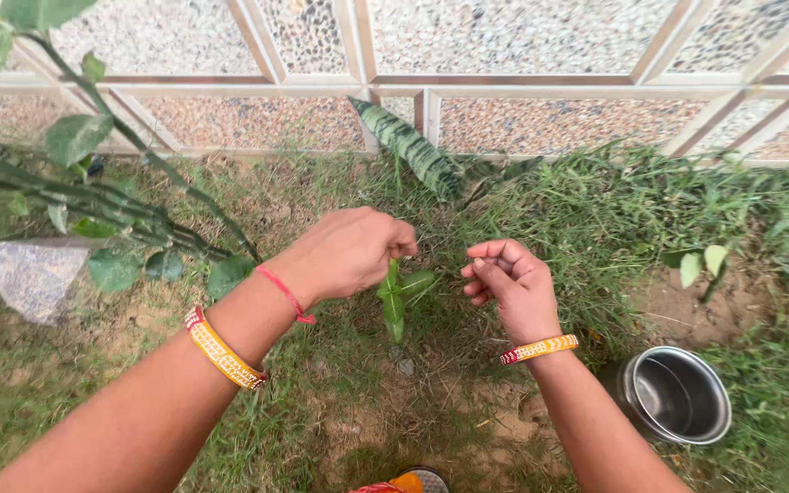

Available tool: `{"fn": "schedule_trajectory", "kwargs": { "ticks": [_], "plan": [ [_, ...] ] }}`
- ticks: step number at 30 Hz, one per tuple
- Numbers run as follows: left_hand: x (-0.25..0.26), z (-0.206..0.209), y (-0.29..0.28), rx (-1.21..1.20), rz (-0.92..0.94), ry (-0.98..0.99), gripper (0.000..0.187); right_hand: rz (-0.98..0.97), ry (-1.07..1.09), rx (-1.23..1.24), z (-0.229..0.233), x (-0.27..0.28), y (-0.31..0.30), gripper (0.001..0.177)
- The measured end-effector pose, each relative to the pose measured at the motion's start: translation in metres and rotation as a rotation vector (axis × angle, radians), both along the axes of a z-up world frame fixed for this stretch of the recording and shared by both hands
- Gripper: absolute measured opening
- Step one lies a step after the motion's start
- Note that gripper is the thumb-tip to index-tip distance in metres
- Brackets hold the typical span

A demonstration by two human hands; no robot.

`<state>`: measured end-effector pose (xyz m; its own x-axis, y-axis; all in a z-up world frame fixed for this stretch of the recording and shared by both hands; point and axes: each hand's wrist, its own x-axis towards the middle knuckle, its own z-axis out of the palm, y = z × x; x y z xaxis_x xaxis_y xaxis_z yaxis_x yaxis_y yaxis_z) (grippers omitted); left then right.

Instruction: The person removes weeds and dry grass from around the base of a small green plant in a garden patch by hand. They place the uprooted grass aside and pat the soil around the plant to finish.

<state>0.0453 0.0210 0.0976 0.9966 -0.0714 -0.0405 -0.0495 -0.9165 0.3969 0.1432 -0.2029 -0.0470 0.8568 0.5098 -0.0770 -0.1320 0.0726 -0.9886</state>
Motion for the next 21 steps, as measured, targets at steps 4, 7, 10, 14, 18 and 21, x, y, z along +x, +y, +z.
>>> {"fn": "schedule_trajectory", "kwargs": {
  "ticks": [4,7,10,14,18,21],
  "plan": [
    [0.059,0.060,-0.052,0.107,-0.218,-0.274,0.027,-0.066,0.031,-0.019,0.039,0.017,-0.017,0.016],
    [0.112,0.092,-0.102,0.137,-0.233,-0.314,0.022,-0.156,0.035,0.002,0.075,0.034,-0.032,0.015],
    [0.142,0.095,-0.133,0.153,-0.180,-0.303,0.016,-0.238,0.005,0.009,0.104,0.048,-0.056,0.012],
    [0.147,0.071,-0.149,-0.133,0.082,-0.315,0.017,-0.412,-0.037,0.012,0.134,0.061,-0.070,0.007],
    [0.113,0.063,-0.150,-0.388,0.189,-0.526,0.028,-0.500,-0.086,0.000,0.175,0.054,-0.057,0.009],
    [0.078,0.098,-0.120,-0.438,0.121,-0.680,0.029,-0.451,-0.215,0.031,0.225,0.030,-0.044,0.009]
  ]
}}
